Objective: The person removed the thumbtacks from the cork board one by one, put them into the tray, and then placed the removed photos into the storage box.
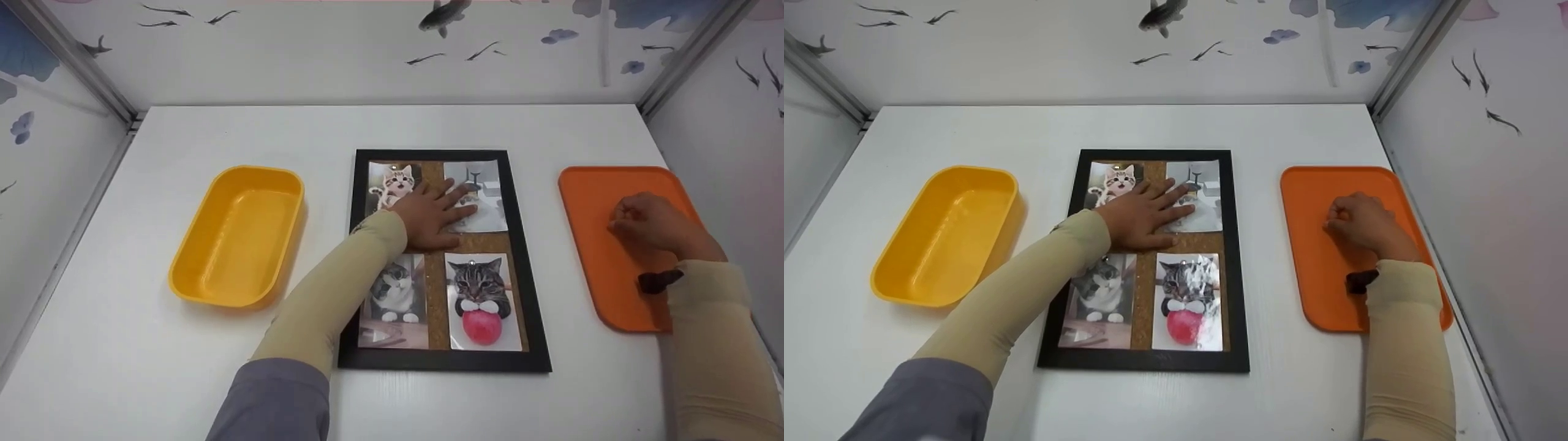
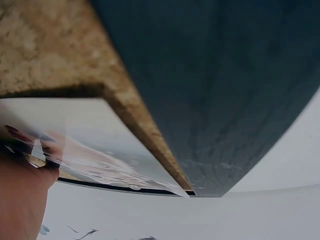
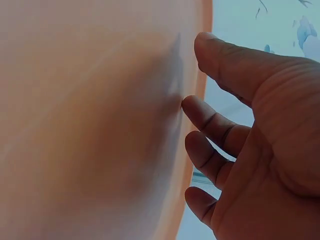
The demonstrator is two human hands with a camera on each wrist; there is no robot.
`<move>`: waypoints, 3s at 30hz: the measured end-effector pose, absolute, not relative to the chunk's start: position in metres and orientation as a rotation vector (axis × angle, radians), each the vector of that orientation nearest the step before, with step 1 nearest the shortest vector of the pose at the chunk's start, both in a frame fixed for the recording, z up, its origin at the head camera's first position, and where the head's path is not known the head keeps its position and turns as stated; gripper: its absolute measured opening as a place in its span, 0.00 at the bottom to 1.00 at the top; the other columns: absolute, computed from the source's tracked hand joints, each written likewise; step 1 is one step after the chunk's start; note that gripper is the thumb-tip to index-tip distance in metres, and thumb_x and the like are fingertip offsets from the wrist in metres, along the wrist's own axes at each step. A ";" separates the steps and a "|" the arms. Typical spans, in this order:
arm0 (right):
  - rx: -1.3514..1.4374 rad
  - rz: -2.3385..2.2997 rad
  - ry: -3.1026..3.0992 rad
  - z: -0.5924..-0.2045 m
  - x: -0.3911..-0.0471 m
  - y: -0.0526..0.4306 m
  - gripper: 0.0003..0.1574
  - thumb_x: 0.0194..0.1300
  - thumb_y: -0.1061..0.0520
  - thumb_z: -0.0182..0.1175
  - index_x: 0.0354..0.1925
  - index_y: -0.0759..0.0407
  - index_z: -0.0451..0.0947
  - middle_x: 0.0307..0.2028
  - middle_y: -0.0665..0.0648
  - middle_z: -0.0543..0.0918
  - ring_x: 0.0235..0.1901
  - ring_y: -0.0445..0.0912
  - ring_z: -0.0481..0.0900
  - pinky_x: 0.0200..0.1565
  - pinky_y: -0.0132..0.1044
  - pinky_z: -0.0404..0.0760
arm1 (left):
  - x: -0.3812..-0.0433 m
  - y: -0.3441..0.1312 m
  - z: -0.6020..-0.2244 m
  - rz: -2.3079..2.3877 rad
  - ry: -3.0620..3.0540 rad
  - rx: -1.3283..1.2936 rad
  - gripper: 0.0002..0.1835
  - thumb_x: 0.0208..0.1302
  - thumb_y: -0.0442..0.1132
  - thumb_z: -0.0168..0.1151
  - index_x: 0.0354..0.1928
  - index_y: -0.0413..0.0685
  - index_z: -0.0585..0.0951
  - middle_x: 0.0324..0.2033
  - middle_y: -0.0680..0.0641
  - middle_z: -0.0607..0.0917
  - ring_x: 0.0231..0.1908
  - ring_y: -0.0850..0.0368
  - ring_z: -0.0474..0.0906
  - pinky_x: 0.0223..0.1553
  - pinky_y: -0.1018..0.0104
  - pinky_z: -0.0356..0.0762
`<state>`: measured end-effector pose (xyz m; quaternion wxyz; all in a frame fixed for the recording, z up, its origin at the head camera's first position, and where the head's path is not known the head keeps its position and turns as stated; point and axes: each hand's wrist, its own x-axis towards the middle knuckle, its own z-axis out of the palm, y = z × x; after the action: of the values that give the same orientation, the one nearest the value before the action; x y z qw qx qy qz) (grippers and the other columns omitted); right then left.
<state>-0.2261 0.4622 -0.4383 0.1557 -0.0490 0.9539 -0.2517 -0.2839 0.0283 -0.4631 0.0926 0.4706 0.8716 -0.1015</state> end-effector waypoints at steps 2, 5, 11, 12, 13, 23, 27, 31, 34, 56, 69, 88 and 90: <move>-0.131 -0.732 2.722 -0.439 -0.226 0.463 0.11 0.72 0.55 0.60 0.34 0.62 0.76 0.33 0.59 0.75 0.40 0.52 0.69 0.37 0.38 0.72 | -0.284 0.029 -0.464 -0.302 2.586 1.399 0.41 0.66 0.76 0.18 0.77 0.73 0.34 0.78 0.51 0.31 0.76 0.46 0.28 0.72 0.40 0.36; -0.128 -0.739 2.715 -0.441 -0.226 0.464 0.11 0.72 0.55 0.60 0.34 0.62 0.77 0.34 0.59 0.75 0.40 0.52 0.69 0.37 0.39 0.72 | -0.284 0.029 -0.465 -0.309 2.586 1.400 0.41 0.66 0.76 0.17 0.77 0.73 0.34 0.78 0.52 0.31 0.76 0.46 0.28 0.72 0.40 0.36; -0.126 -0.746 2.716 -0.443 -0.226 0.465 0.11 0.72 0.57 0.60 0.33 0.62 0.77 0.35 0.59 0.75 0.41 0.52 0.69 0.38 0.38 0.72 | -0.284 0.029 -0.466 -0.308 2.589 1.403 0.41 0.66 0.76 0.17 0.77 0.74 0.33 0.77 0.52 0.30 0.76 0.47 0.27 0.72 0.40 0.35; -0.123 -0.748 2.717 -0.443 -0.226 0.465 0.11 0.72 0.56 0.60 0.33 0.62 0.77 0.35 0.59 0.75 0.40 0.52 0.69 0.38 0.37 0.72 | -0.284 0.029 -0.466 -0.308 2.589 1.403 0.41 0.65 0.77 0.17 0.77 0.74 0.33 0.77 0.52 0.30 0.76 0.47 0.27 0.72 0.40 0.35; -0.134 -0.744 2.719 -0.442 -0.225 0.464 0.12 0.72 0.56 0.60 0.33 0.62 0.77 0.35 0.59 0.75 0.40 0.52 0.69 0.37 0.37 0.72 | -0.284 0.029 -0.466 -0.306 2.590 1.402 0.41 0.65 0.77 0.17 0.77 0.74 0.33 0.77 0.52 0.30 0.76 0.47 0.27 0.72 0.40 0.35; -0.115 -0.731 2.703 -0.440 -0.224 0.461 0.13 0.72 0.54 0.59 0.34 0.63 0.75 0.36 0.60 0.73 0.41 0.52 0.67 0.37 0.39 0.71 | -0.280 0.028 -0.459 -0.305 2.589 1.374 0.41 0.67 0.76 0.19 0.78 0.72 0.34 0.78 0.51 0.31 0.76 0.46 0.29 0.72 0.40 0.36; -0.079 -0.747 2.680 -0.440 -0.223 0.460 0.16 0.73 0.51 0.59 0.36 0.63 0.75 0.42 0.61 0.70 0.46 0.55 0.65 0.41 0.44 0.69 | -0.280 0.029 -0.459 -0.320 2.587 1.377 0.41 0.66 0.76 0.18 0.77 0.73 0.33 0.77 0.51 0.30 0.76 0.46 0.28 0.72 0.40 0.35; -0.056 -0.762 2.671 -0.440 -0.223 0.460 0.18 0.72 0.48 0.59 0.37 0.64 0.75 0.45 0.62 0.68 0.48 0.55 0.62 0.42 0.46 0.68 | -0.281 0.028 -0.459 -0.330 2.583 1.382 0.41 0.66 0.76 0.17 0.77 0.73 0.33 0.77 0.51 0.30 0.76 0.46 0.27 0.72 0.40 0.35; -0.053 -0.758 2.676 -0.441 -0.223 0.460 0.19 0.72 0.47 0.59 0.37 0.63 0.75 0.44 0.61 0.68 0.47 0.54 0.63 0.41 0.45 0.68 | -0.281 0.028 -0.460 -0.331 2.584 1.381 0.41 0.66 0.76 0.17 0.77 0.72 0.33 0.78 0.51 0.31 0.76 0.46 0.28 0.72 0.40 0.36; -0.141 -0.786 2.722 -0.437 -0.221 0.459 0.11 0.71 0.53 0.61 0.38 0.62 0.78 0.38 0.60 0.74 0.44 0.50 0.64 0.39 0.36 0.71 | -0.283 0.027 -0.462 -0.314 2.594 1.395 0.41 0.66 0.76 0.18 0.77 0.73 0.34 0.78 0.52 0.32 0.76 0.47 0.29 0.73 0.42 0.37; -0.244 -0.773 2.754 -0.423 -0.231 0.435 0.05 0.71 0.64 0.57 0.42 0.63 0.79 0.44 0.61 0.80 0.44 0.52 0.72 0.42 0.40 0.74 | -0.284 0.028 -0.463 -0.312 2.588 1.396 0.41 0.66 0.76 0.18 0.77 0.73 0.33 0.78 0.52 0.30 0.76 0.46 0.28 0.73 0.42 0.36; -0.317 -0.672 2.717 -0.403 -0.251 0.384 0.14 0.71 0.59 0.59 0.53 0.61 0.75 0.58 0.66 0.73 0.53 0.62 0.71 0.53 0.62 0.72 | -0.282 0.028 -0.461 -0.334 2.599 1.395 0.41 0.66 0.76 0.16 0.77 0.73 0.34 0.78 0.51 0.31 0.76 0.46 0.29 0.72 0.41 0.36; -0.297 -0.648 2.723 -0.400 -0.255 0.377 0.16 0.72 0.56 0.58 0.55 0.60 0.74 0.59 0.67 0.72 0.54 0.63 0.70 0.53 0.62 0.73 | -0.282 0.028 -0.461 -0.329 2.599 1.393 0.41 0.66 0.76 0.16 0.77 0.73 0.34 0.78 0.52 0.30 0.76 0.47 0.28 0.72 0.41 0.36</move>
<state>-0.2547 0.3771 -0.4001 0.1624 -0.1040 0.9546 -0.2272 -0.2824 0.0282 -0.4605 0.0873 0.4676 0.8727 -0.1104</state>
